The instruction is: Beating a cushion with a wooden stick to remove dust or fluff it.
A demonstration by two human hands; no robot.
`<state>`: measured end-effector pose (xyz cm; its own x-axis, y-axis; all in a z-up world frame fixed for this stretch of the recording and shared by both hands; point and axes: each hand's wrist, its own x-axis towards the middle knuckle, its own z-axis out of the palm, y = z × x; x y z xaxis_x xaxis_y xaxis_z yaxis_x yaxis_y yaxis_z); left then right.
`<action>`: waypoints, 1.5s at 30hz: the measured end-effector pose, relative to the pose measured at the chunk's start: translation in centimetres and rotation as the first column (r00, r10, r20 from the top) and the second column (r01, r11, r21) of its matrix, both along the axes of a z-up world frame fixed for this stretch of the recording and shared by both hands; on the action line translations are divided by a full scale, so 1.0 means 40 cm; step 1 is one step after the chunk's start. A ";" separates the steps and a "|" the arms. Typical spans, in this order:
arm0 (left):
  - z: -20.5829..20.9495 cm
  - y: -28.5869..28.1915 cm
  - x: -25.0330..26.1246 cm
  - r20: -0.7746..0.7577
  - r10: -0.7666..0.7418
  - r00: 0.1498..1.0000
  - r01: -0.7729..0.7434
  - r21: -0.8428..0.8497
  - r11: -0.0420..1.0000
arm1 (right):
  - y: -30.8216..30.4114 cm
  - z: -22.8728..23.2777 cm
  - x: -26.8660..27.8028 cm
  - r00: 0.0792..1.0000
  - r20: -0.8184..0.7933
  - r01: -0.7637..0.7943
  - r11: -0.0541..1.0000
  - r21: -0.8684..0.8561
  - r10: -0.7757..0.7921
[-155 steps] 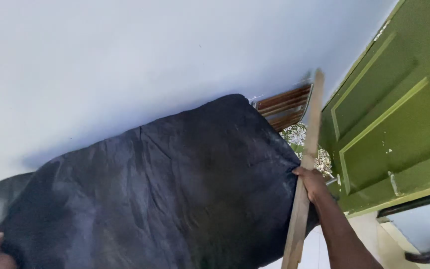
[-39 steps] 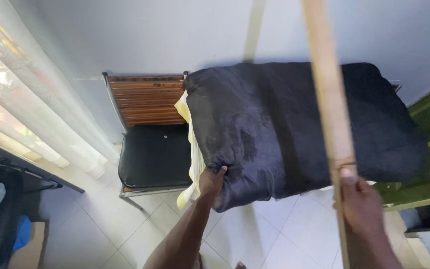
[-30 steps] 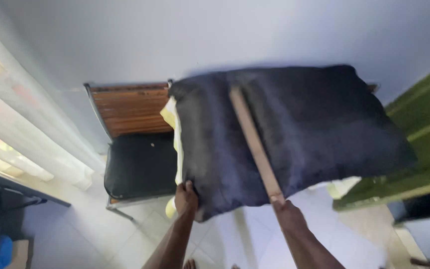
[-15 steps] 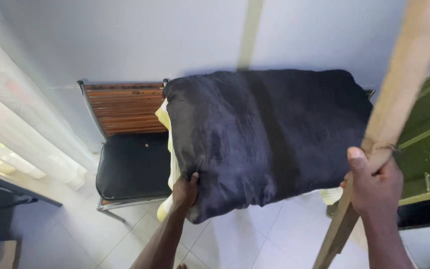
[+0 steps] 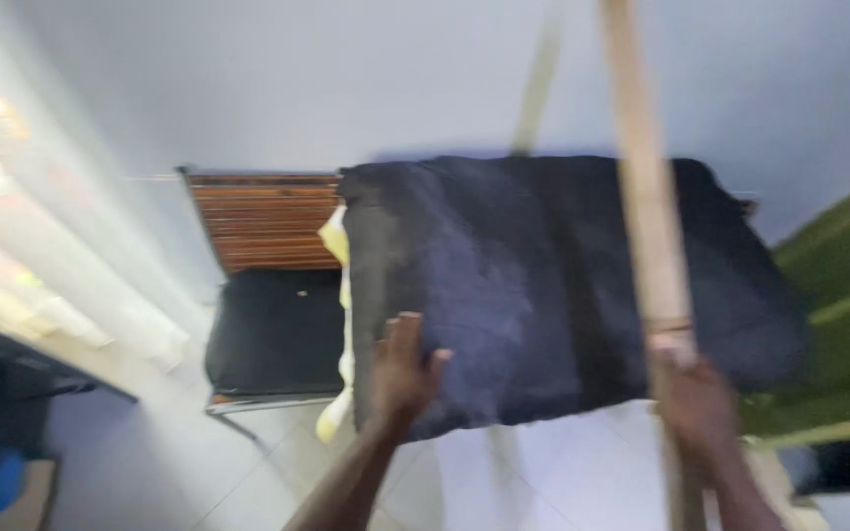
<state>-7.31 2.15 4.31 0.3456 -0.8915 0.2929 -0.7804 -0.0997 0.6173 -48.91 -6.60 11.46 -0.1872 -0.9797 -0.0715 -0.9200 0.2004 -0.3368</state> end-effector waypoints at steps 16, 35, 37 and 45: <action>-0.044 -0.042 -0.022 0.075 -0.152 0.986 0.083 0.569 0.818 | 0.090 0.068 0.122 0.915 0.291 0.204 0.944 0.258 -0.278; 0.018 -0.113 -0.025 0.199 -0.172 0.965 0.088 0.372 0.924 | 0.024 -0.146 -0.047 0.868 0.387 0.206 0.934 0.291 -0.312; 0.047 -0.138 -0.048 0.107 -0.281 0.954 0.268 0.122 0.956 | 0.000 -0.016 -0.058 0.767 0.531 0.349 0.929 0.124 -0.360; 0.026 -0.271 -0.243 0.292 -0.527 0.798 0.390 0.417 0.821 | -0.024 0.431 -0.066 0.854 0.518 0.366 0.766 -0.528 -0.051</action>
<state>-17.04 -8.69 5.35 -0.2060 -0.9784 -0.0186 -0.9453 0.1940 0.2623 -51.54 -7.57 28.69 -0.4923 -0.7870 0.3719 -0.5871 -0.0152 -0.8093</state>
